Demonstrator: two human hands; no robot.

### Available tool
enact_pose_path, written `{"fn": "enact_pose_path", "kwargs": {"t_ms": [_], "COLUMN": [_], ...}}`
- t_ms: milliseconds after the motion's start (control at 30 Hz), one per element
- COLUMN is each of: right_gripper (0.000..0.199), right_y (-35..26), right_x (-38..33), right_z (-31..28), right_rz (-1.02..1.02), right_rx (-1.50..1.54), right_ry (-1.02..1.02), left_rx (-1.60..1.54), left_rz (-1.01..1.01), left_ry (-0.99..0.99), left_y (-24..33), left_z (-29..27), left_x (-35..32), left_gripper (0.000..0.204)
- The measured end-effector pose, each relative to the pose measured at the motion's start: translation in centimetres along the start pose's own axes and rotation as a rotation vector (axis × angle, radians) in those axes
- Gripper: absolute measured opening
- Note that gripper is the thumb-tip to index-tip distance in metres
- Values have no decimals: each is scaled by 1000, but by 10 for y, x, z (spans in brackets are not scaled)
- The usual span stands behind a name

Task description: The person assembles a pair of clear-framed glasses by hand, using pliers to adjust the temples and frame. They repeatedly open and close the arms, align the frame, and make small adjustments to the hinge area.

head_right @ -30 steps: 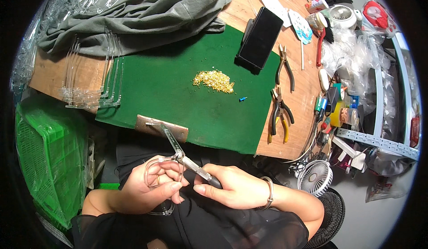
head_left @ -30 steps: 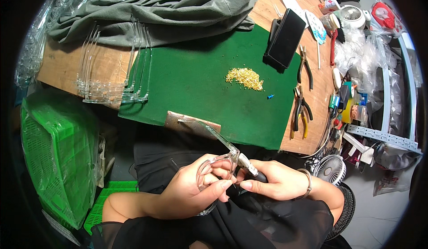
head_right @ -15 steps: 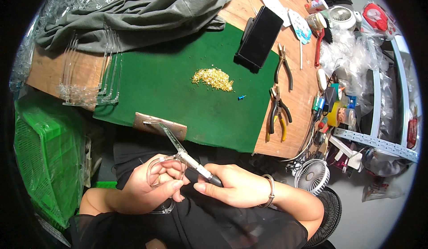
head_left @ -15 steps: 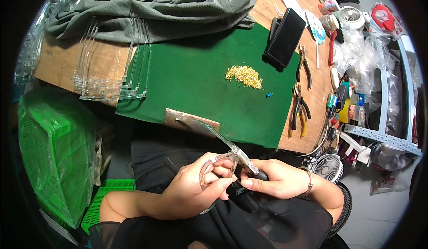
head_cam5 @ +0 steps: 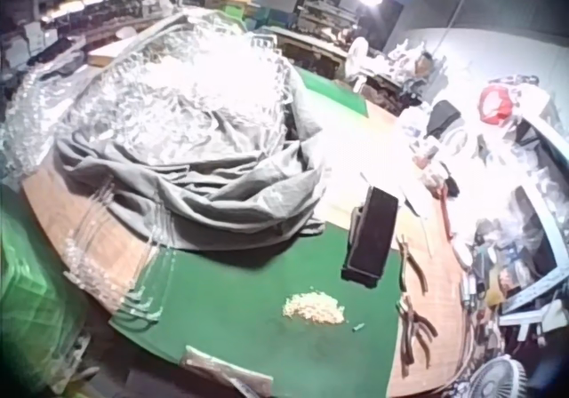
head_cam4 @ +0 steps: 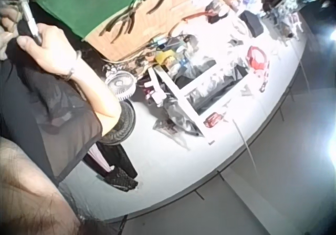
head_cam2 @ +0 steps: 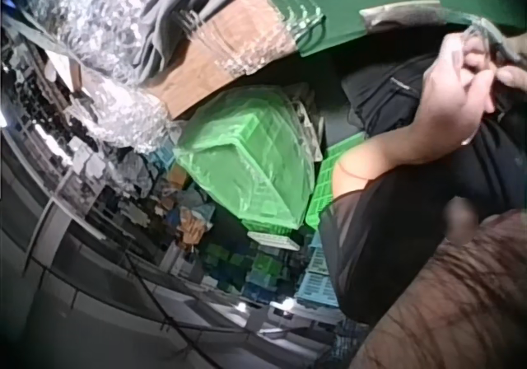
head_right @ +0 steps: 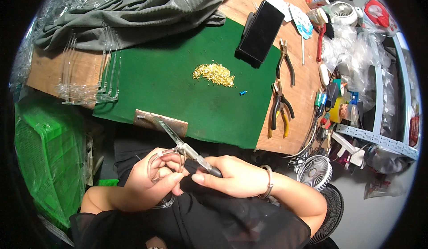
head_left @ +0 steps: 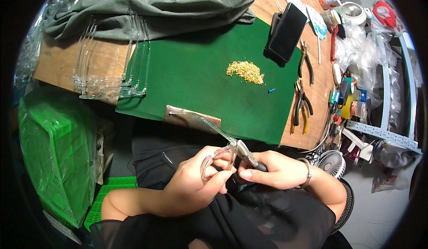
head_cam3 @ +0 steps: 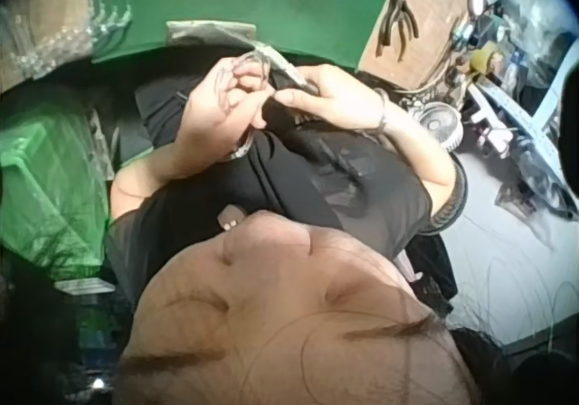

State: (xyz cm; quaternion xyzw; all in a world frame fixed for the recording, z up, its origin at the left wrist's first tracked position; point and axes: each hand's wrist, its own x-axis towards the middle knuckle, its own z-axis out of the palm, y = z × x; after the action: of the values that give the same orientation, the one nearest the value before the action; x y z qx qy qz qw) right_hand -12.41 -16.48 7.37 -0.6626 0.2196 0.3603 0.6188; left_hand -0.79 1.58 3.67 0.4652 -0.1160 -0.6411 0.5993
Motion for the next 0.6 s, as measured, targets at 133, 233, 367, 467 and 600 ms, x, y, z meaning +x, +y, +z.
{"fn": "enact_pose_path", "kwargs": {"t_ms": [133, 233, 367, 467, 600], "right_gripper": [37, 29, 28, 35, 39], "right_y": [2, 3, 10, 8, 5], "right_x": [1, 1, 6, 10, 12], "right_z": [-1, 2, -7, -12, -14], "right_rz": [-61, -160, -457, -563, -619], "right_rx": [93, -145, -637, -720, -787], "right_ry": [-83, 111, 395, 387, 390], "left_rx": [-70, 22, 313, 571, 724], "left_rz": [-42, -3, 146, 423, 504], "left_ry": [-52, -91, -151, -125, -116], "left_y": [10, 8, 7, 2, 2], "left_z": [-3, -7, -14, -17, -20], "left_x": [-3, -5, -7, -6, -5], "left_gripper": [30, 34, 33, 31, 34]}}
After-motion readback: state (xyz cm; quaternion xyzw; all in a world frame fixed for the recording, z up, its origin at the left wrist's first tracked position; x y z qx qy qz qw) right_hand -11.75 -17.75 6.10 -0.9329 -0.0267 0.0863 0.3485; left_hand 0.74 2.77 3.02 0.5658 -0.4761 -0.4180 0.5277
